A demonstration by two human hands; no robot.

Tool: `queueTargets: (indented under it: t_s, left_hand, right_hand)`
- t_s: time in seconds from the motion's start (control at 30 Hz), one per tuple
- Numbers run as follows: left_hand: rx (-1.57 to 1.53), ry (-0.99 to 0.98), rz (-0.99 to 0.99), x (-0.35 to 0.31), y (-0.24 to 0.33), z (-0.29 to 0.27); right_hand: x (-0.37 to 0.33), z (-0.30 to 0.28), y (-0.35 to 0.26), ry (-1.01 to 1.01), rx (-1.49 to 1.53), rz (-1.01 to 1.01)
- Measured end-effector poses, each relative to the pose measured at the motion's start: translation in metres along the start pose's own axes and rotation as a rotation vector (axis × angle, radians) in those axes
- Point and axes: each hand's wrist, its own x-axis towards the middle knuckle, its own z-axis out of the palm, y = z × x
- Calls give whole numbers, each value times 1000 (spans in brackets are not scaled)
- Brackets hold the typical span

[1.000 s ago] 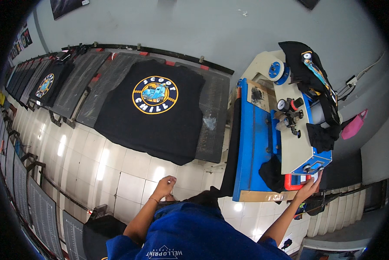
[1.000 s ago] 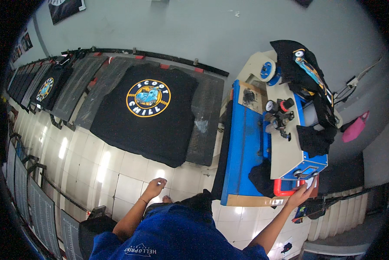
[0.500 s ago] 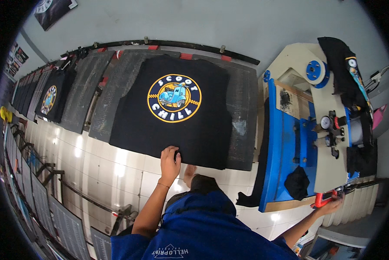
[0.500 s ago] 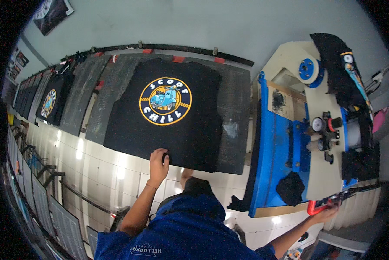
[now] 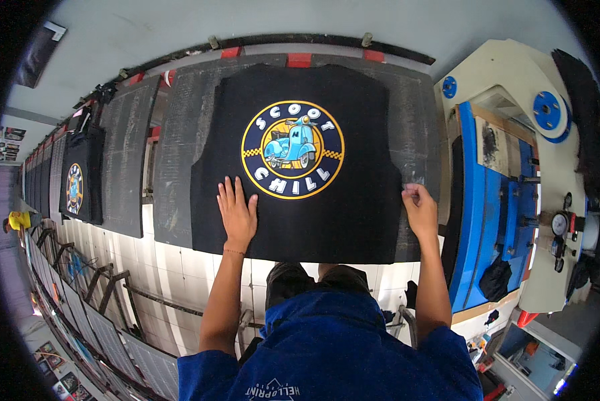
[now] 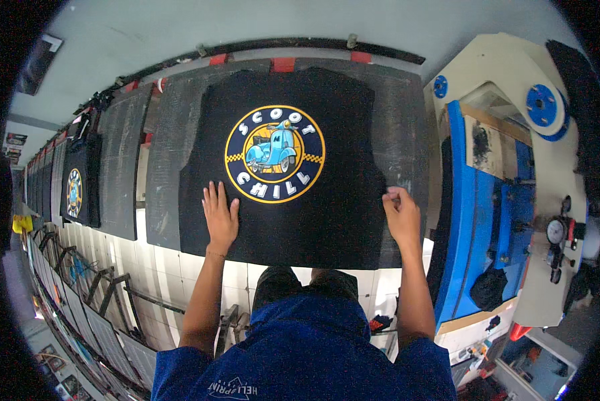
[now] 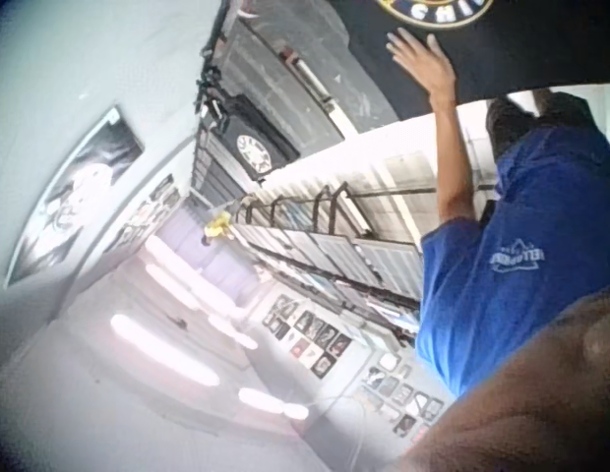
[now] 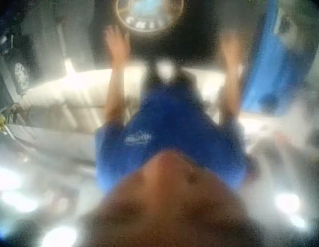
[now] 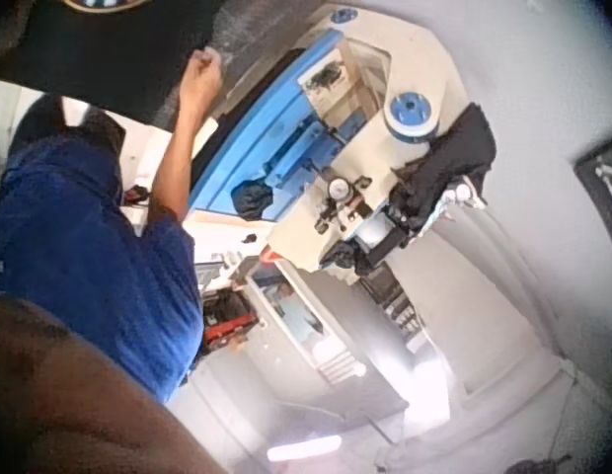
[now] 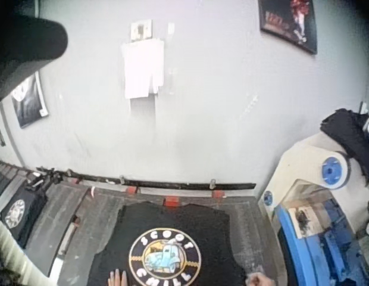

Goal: The person aligns a black shirt on a printing board, places a white sheet over the printed logo area, and uses a heat press machine to press the garment. They repeat these actions for multiple shirts, moving each one from a board to the press and back.

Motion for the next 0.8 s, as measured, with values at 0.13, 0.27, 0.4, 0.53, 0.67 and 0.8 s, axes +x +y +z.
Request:
queueTargets:
  t_s: [0.13,0.27,0.4,0.53,0.67,0.8]
  left_hand:
    - [104,-7,-55,33,-41,9]
    - [167,-35,-88,50,-62,0]
    - [-70,148,-102,60,-72,-3]
    - [22,101,-351,74,-87,-17]
    - [-49,10,-413,79,-103,-28]
    - [-31,29,-406,78,-116,-29]
  right_hand:
    - [18,42,24,116,-332,109]
    - [23,46,33,28,-271,124]
    - [19,44,33,29,-123,183]
    - [22,57,21,104,13,271]
    - [18,55,51,70,65,256]
    - [14,58,69,189,9,155]
